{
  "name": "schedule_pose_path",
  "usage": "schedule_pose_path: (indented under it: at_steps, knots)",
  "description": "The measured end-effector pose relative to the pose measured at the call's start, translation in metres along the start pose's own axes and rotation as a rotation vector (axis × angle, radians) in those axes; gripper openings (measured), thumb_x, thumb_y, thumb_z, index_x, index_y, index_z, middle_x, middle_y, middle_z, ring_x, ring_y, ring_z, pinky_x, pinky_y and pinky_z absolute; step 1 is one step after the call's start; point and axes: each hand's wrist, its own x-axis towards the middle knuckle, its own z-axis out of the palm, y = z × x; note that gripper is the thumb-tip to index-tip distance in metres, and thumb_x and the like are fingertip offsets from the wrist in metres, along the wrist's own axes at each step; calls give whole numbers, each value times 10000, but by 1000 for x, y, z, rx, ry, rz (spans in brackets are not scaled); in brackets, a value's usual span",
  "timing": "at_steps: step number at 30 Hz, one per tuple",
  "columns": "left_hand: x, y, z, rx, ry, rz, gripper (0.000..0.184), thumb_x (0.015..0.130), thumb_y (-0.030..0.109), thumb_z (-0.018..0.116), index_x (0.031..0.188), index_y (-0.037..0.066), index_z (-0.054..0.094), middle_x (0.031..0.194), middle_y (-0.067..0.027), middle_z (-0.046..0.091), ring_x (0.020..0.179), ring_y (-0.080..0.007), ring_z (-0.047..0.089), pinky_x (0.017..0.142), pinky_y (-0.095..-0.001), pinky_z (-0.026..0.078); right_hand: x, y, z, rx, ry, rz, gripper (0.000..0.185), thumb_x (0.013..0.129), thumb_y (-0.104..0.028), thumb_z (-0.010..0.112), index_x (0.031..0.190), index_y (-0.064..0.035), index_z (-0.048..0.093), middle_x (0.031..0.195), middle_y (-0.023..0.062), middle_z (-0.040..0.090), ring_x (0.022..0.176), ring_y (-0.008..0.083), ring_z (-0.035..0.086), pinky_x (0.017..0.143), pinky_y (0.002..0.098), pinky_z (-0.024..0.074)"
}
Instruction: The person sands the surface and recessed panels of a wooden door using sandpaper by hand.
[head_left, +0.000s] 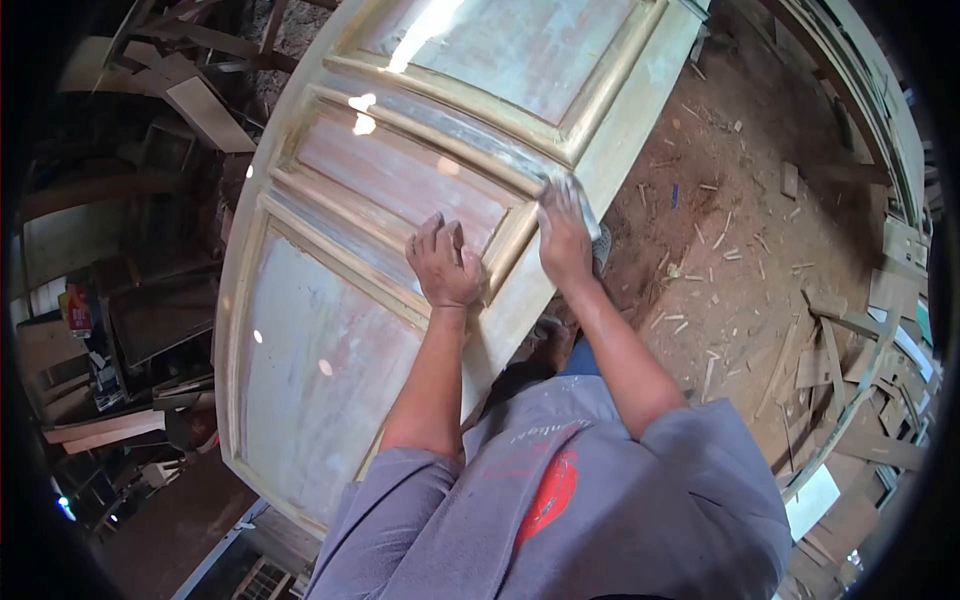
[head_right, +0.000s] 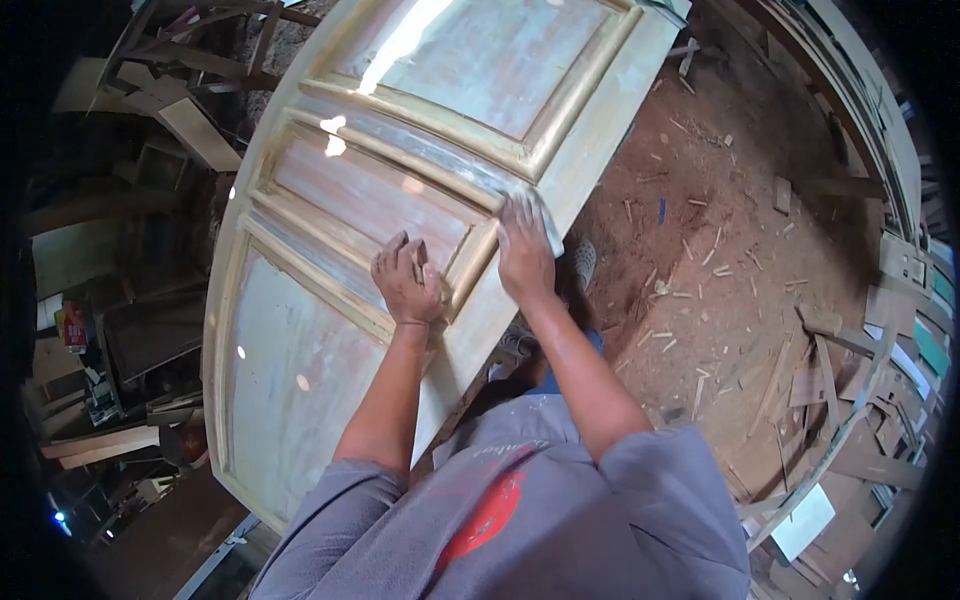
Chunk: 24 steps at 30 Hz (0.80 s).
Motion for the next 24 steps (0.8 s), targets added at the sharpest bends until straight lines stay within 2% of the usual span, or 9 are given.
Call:
schedule_pose_path:
  at_steps: [2,6,8,11,14,17,24]
  knots:
    - [3,3,-1,2,8,-10,485,879,319,640,1301,95,727,1467,-206,660,1428,-382,569,1267,-600,317,25,4,6,-101,-101,80,544,1140,-176,550,1625,63,495,1687,268,505,1636,466,366,1362,540,290]
    - [1,-3,3,-10,18,4,486,883,311,637,1305,86,723,1479,-200,657,1430,-386,566,1273,-601,313,-18,-1,11,-80,8,-4,537,1142,-188,545,1630,33,503,1696,245,507,1644,461,354,1358,550,289]
    - [8,-2,3,2,23,2,484,884,305,634,1306,86,722,1480,-201,656,1429,-386,566,1275,-600,313,-24,-4,4,-12,6,-53,516,1143,-185,540,1602,50,525,1685,257,514,1632,477,363,1362,547,282]
    - [1,4,-3,-4,1,-15,472,887,299,632,1301,91,722,1477,-200,658,1429,-382,568,1276,-598,314,14,6,2,4,-43,35,515,1143,-194,532,1595,53,534,1677,272,516,1619,489,377,1367,541,276]
    - [4,6,-2,-9,16,-15,459,888,291,630,1291,92,723,1471,-200,662,1422,-379,573,1274,-596,317,22,-2,6,-78,-4,4,516,1147,-211,520,1588,55,541,1669,284,520,1611,490,388,1366,538,279]
    - [5,-1,1,-9,34,5,465,881,298,633,1286,87,722,1467,-204,662,1415,-381,575,1269,-597,321,-17,-6,8,-71,18,-45,532,1152,-223,512,1612,45,520,1680,283,509,1622,483,379,1364,538,279]
    - [1,3,-1,-8,25,-25,472,870,327,636,1269,92,726,1450,-193,670,1409,-375,581,1267,-592,326,30,9,11,-51,-99,15,535,1157,-233,513,1633,11,509,1686,252,518,1624,463,387,1365,535,273]
